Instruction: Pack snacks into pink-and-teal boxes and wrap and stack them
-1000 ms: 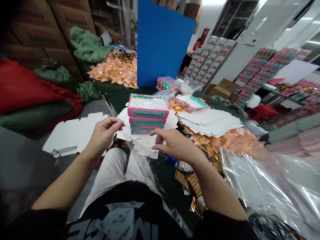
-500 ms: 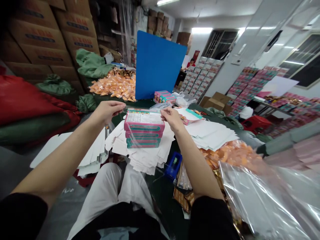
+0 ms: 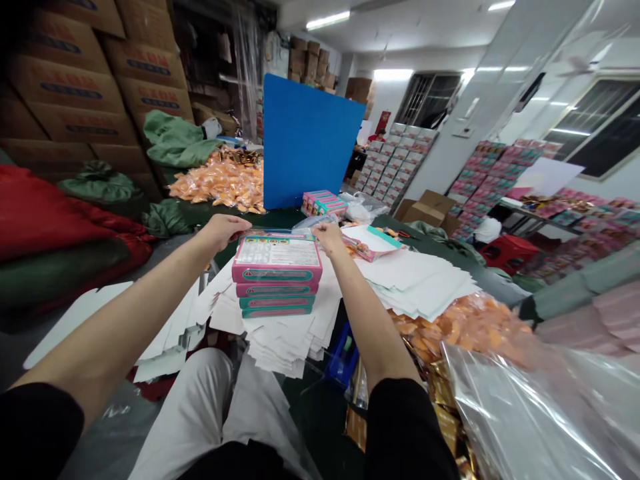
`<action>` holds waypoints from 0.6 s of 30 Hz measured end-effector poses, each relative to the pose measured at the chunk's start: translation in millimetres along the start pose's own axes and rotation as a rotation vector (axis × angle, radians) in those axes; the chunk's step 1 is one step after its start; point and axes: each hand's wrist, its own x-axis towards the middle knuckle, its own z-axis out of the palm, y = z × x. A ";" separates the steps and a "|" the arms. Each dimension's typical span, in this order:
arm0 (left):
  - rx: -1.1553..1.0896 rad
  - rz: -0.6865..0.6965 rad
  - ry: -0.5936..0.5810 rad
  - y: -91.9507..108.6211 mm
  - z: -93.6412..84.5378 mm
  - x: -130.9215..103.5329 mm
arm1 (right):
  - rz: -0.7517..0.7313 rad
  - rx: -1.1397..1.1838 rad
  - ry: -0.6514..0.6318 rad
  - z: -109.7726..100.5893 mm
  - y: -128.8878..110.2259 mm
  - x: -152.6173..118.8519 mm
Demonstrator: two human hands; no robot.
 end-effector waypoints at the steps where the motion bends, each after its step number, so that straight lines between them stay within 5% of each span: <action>1: 0.005 -0.008 -0.005 -0.8 -0.8 2.0 | 0.000 -0.016 0.017 0.3 -0.9 0.4; 18: 0.143 0.037 0.022 -13.3 -5.3 14.6 | 0.019 -0.049 0.063 11.7 0.9 -0.4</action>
